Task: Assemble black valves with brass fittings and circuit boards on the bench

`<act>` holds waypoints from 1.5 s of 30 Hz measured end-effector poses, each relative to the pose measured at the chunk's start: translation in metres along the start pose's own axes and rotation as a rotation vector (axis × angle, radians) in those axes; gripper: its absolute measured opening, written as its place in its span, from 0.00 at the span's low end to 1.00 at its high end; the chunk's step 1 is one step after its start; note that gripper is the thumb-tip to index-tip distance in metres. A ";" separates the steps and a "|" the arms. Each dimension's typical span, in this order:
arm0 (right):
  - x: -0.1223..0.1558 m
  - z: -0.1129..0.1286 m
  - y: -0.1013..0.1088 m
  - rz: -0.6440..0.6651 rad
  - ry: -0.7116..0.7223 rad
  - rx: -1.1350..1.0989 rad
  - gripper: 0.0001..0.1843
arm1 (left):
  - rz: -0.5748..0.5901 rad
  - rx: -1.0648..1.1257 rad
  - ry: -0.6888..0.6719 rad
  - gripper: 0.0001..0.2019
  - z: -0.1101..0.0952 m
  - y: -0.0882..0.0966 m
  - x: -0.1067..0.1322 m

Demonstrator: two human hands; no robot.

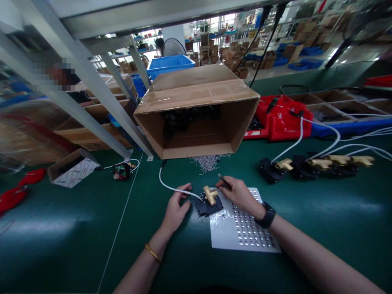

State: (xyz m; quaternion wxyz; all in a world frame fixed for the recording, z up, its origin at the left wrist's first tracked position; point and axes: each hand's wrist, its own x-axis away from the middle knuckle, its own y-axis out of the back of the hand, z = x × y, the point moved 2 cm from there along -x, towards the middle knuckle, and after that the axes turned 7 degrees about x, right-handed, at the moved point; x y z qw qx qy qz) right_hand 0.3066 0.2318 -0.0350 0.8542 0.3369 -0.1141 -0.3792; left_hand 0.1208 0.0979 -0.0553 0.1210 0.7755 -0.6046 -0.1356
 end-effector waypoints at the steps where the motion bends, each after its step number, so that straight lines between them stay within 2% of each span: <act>1: 0.000 0.000 0.002 -0.002 0.002 0.000 0.08 | 0.039 0.029 0.041 0.28 -0.003 -0.002 0.004; 3: -0.001 0.001 0.003 0.017 0.010 -0.004 0.08 | 0.110 -0.005 0.076 0.39 -0.008 -0.011 0.012; 4: -0.002 0.002 0.003 0.034 0.018 -0.006 0.08 | 0.102 -0.046 0.088 0.42 -0.009 -0.016 0.015; 5: -0.003 0.002 0.002 0.050 0.028 -0.006 0.08 | 0.069 -0.089 0.095 0.41 -0.009 -0.021 0.017; 7: -0.003 0.004 0.000 0.068 0.053 0.003 0.08 | -0.008 -0.156 0.089 0.32 -0.008 -0.030 0.017; 10: -0.001 0.004 -0.003 0.069 0.111 0.030 0.08 | -0.017 -0.198 0.035 0.22 -0.005 -0.036 0.015; 14: 0.002 0.002 -0.009 0.064 0.185 0.029 0.11 | -0.018 -0.201 0.000 0.24 -0.001 -0.037 0.013; 18: 0.007 0.002 -0.011 0.015 0.185 -0.007 0.10 | -0.031 -0.201 0.014 0.23 -0.004 -0.036 0.015; 19: 0.008 0.003 -0.009 0.007 0.186 -0.017 0.10 | -0.007 -0.199 0.020 0.23 -0.006 -0.033 0.015; 21: 0.011 0.003 -0.005 0.043 0.186 -0.028 0.09 | 0.118 -0.178 0.029 0.27 -0.009 -0.022 0.015; 23: 0.008 -0.003 0.003 0.096 0.110 0.025 0.08 | 0.257 -0.115 0.027 0.30 -0.010 -0.006 0.012; 24: 0.003 -0.008 0.007 0.098 0.048 0.075 0.08 | 0.278 -0.080 0.022 0.28 -0.009 0.001 0.008; 25: -0.004 -0.013 0.011 0.077 -0.017 0.132 0.07 | 0.252 -0.065 0.011 0.25 -0.006 0.007 0.002; 27: -0.024 -0.024 0.016 -0.014 -0.109 0.236 0.07 | 0.103 -0.099 -0.018 0.17 0.001 0.013 -0.018; 29: -0.046 -0.032 0.014 -0.068 -0.129 0.305 0.09 | -0.026 -0.188 -0.044 0.13 0.008 0.007 -0.044; 33: -0.073 -0.036 -0.002 -0.052 -0.133 0.420 0.03 | -0.082 -0.254 -0.085 0.09 0.014 -0.019 -0.091; 36: -0.072 -0.038 -0.007 -0.051 -0.125 0.460 0.04 | -0.095 -0.248 -0.105 0.06 0.013 -0.031 -0.106; 39: -0.066 -0.039 -0.003 -0.075 -0.116 0.458 0.04 | -0.137 -0.197 -0.082 0.07 0.014 -0.031 -0.103; 41: -0.061 -0.039 0.003 -0.096 -0.108 0.428 0.04 | -0.192 -0.145 -0.034 0.07 0.016 -0.023 -0.088; 43: -0.052 -0.036 0.010 -0.118 -0.100 0.374 0.04 | -0.260 -0.083 0.028 0.05 0.017 -0.012 -0.061; 45: -0.035 -0.029 0.015 -0.128 -0.087 0.308 0.05 | -0.325 -0.022 0.081 0.03 0.014 -0.004 -0.024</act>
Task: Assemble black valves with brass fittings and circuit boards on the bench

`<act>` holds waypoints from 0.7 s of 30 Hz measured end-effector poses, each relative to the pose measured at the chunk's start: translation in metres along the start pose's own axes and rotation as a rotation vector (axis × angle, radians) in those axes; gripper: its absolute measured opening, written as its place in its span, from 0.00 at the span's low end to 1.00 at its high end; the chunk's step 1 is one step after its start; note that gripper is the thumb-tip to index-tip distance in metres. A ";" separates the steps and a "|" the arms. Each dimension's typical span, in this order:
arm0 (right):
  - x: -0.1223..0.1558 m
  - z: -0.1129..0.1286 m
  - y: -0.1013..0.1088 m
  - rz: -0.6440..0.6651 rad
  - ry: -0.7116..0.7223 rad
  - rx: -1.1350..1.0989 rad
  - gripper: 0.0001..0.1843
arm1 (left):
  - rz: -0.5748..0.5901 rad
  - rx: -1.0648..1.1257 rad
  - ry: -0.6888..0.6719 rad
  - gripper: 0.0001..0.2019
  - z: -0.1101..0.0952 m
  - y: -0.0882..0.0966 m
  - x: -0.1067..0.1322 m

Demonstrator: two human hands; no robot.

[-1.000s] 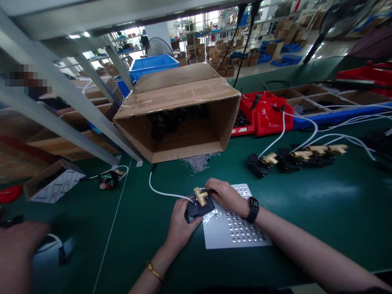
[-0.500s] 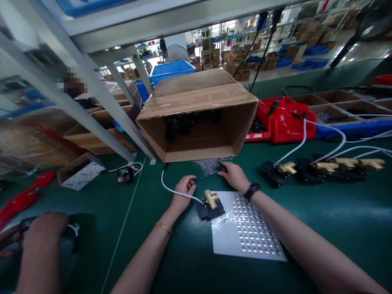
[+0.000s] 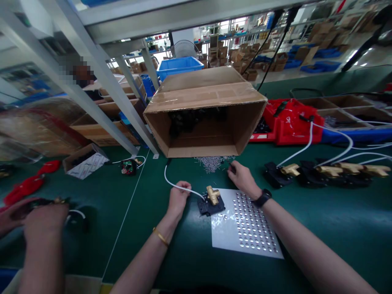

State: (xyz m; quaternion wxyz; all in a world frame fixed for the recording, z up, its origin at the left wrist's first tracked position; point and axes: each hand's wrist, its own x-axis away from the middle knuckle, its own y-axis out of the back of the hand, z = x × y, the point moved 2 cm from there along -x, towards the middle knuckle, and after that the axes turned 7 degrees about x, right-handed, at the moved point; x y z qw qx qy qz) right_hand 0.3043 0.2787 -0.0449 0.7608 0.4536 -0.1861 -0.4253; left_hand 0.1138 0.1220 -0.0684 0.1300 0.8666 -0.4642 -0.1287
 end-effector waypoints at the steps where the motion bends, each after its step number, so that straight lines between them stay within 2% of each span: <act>1: 0.011 0.003 0.003 0.007 0.006 -0.046 0.06 | -0.029 0.026 0.024 0.04 -0.001 0.008 0.019; 3: 0.038 0.009 0.006 0.060 0.002 -0.174 0.08 | -0.092 0.071 0.069 0.05 -0.006 0.018 0.057; 5: 0.065 0.016 0.005 0.131 -0.047 -0.308 0.10 | -0.147 0.071 0.046 0.04 -0.013 0.017 0.087; 8: 0.093 0.025 -0.003 0.114 -0.086 -0.390 0.10 | -0.134 -0.052 -0.184 0.04 -0.024 0.000 0.108; 10: 0.102 0.030 -0.009 0.035 -0.066 -0.377 0.09 | -0.086 -0.151 -0.335 0.04 -0.027 -0.013 0.108; 13: 0.107 0.034 -0.018 -0.027 -0.056 -0.320 0.07 | -0.039 -0.264 -0.422 0.04 -0.024 -0.026 0.098; 17: 0.110 0.034 -0.026 -0.039 0.068 -0.237 0.04 | -0.045 -0.301 -0.414 0.04 -0.021 -0.029 0.091; 21: 0.116 0.034 -0.029 -0.058 0.224 -0.248 0.08 | -0.110 -0.269 -0.347 0.03 -0.020 -0.027 0.089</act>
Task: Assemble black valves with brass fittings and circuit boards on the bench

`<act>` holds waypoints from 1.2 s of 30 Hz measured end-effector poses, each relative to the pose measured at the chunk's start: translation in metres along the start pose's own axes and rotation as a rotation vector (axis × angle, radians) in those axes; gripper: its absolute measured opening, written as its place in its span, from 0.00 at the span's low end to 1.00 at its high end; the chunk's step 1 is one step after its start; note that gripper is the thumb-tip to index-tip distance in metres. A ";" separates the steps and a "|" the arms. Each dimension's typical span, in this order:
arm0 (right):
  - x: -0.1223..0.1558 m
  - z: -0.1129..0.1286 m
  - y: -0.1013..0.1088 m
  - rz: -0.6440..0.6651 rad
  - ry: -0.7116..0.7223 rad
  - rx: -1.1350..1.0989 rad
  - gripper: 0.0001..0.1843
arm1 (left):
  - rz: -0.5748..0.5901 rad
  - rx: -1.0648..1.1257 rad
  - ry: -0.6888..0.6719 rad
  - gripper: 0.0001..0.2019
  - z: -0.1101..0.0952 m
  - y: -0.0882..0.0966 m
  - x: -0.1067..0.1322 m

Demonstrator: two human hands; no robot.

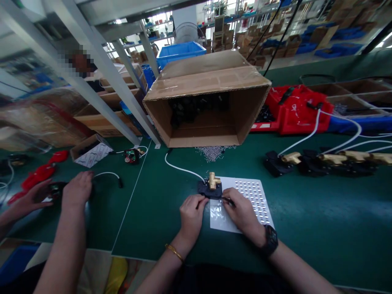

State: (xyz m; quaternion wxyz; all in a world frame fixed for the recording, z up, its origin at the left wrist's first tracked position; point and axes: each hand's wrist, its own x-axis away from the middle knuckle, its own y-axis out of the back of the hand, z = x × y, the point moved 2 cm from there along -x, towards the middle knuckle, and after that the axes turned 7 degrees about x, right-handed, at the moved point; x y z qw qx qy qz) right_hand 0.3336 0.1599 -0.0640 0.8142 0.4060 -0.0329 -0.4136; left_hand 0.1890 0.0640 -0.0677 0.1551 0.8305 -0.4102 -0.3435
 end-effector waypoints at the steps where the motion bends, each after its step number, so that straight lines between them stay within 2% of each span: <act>1: 0.001 0.000 0.000 -0.007 0.008 -0.004 0.09 | -0.012 0.005 0.014 0.03 0.001 0.001 -0.001; 4: 0.003 -0.001 -0.001 -0.015 0.009 -0.015 0.10 | -0.018 0.024 0.021 0.04 0.006 0.003 -0.008; 8: 0.004 -0.001 -0.002 -0.033 -0.003 -0.037 0.08 | 0.011 0.033 -0.051 0.05 0.011 0.008 -0.016; 15: 0.004 0.002 -0.002 0.008 0.019 0.044 0.11 | 0.147 0.004 -0.177 0.05 0.009 0.009 -0.019; 20: 0.004 0.001 -0.001 -0.011 0.088 0.038 0.14 | 0.157 -0.031 -0.202 0.07 0.010 0.007 -0.024; 23: 0.004 0.003 0.000 -0.041 0.075 -0.012 0.15 | 0.151 -0.027 -0.203 0.08 0.011 0.005 -0.027; 26: 0.002 0.009 0.000 -0.065 -0.002 0.021 0.14 | 0.132 -0.024 -0.181 0.09 0.014 0.003 -0.030; 31: -0.006 0.019 0.002 0.051 -0.052 0.226 0.12 | 0.151 0.032 -0.093 0.12 0.026 -0.003 -0.031; 34: -0.002 0.017 0.005 0.057 -0.002 0.228 0.14 | 0.155 0.063 0.053 0.15 0.027 -0.005 -0.026; 36: 0.008 0.013 0.007 0.038 0.038 0.220 0.16 | 0.088 0.125 0.220 0.15 0.025 -0.001 -0.023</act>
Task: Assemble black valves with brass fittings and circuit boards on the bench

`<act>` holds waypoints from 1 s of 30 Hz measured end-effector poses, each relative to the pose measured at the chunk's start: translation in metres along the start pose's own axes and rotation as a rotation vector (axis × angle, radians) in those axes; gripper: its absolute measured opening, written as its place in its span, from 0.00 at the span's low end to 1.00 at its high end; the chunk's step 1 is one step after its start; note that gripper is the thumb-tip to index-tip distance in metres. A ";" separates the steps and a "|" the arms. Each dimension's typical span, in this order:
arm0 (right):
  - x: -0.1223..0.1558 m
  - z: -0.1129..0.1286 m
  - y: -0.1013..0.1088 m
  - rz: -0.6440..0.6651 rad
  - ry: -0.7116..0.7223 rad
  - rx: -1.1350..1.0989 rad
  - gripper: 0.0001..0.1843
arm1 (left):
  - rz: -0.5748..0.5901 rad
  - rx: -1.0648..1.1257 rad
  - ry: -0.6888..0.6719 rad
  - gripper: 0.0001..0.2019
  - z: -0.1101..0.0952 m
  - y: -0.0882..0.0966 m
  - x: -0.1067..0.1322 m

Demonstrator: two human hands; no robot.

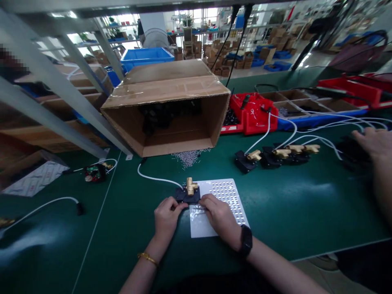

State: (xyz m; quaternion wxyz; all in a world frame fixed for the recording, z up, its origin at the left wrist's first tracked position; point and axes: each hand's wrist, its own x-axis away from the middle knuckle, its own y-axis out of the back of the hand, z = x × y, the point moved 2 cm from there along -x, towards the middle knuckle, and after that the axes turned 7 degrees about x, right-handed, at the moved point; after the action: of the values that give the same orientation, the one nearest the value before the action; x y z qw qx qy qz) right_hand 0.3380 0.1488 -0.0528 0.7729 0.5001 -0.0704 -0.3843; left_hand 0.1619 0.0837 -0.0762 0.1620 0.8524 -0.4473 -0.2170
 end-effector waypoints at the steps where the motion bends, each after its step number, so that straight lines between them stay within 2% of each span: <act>1: 0.005 -0.003 0.001 0.002 0.016 0.000 0.17 | -0.062 0.081 0.096 0.14 -0.002 0.004 0.000; 4: 0.013 -0.008 0.008 0.024 0.031 -0.002 0.18 | -0.234 0.543 0.394 0.14 -0.012 0.023 -0.015; 6: 0.005 -0.009 0.016 0.023 -0.042 -0.005 0.21 | -0.225 0.930 0.553 0.15 -0.022 0.035 -0.037; 7: -0.003 -0.008 0.019 0.032 -0.099 -0.004 0.27 | -0.201 1.081 0.601 0.15 -0.029 0.039 -0.049; 9: -0.021 -0.004 0.020 0.099 -0.188 -0.008 0.40 | -0.285 1.193 0.555 0.12 -0.045 0.045 -0.069; 10: -0.029 0.000 0.019 0.144 -0.198 -0.018 0.41 | -0.373 1.152 0.465 0.10 -0.054 0.046 -0.074; 12: -0.040 0.006 0.016 0.185 -0.178 -0.043 0.33 | -0.483 0.959 0.247 0.11 -0.079 0.042 -0.073; 13: -0.041 0.008 0.015 0.175 -0.171 -0.055 0.29 | -0.462 0.845 0.150 0.13 -0.093 0.036 -0.069; 14: -0.039 0.009 0.014 0.149 -0.176 -0.064 0.25 | -0.377 0.744 0.075 0.15 -0.107 0.029 -0.063; 16: -0.028 0.007 0.017 0.072 -0.223 -0.083 0.23 | -0.159 0.582 -0.070 0.16 -0.137 0.013 -0.053; 18: -0.014 -0.002 0.027 -0.008 -0.299 -0.079 0.23 | 0.028 0.487 -0.198 0.15 -0.165 -0.004 -0.055; 20: -0.005 -0.018 0.042 -0.093 -0.390 -0.027 0.23 | 0.164 0.469 -0.265 0.15 -0.191 -0.028 -0.073; 22: -0.004 -0.039 0.058 -0.167 -0.476 0.063 0.22 | 0.240 0.500 -0.263 0.15 -0.209 -0.058 -0.103; 24: -0.009 -0.062 0.068 -0.225 -0.560 0.164 0.21 | 0.274 0.534 -0.154 0.17 -0.214 -0.093 -0.131; 26: -0.013 -0.081 0.071 -0.267 -0.636 0.252 0.21 | 0.271 0.538 -0.052 0.26 -0.209 -0.122 -0.145; 28: -0.012 -0.092 0.069 -0.301 -0.646 0.293 0.22 | 0.264 0.496 -0.060 0.31 -0.197 -0.138 -0.138; 30: -0.004 -0.096 0.068 -0.334 -0.575 0.276 0.21 | 0.261 0.459 -0.093 0.29 -0.177 -0.142 -0.115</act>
State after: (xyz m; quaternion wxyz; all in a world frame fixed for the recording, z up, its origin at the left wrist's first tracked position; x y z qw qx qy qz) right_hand 0.4184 0.2343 -0.0430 0.5731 0.4759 -0.2536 -0.6171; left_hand 0.2938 0.2718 0.0341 -0.0297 0.7909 -0.5981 -0.1261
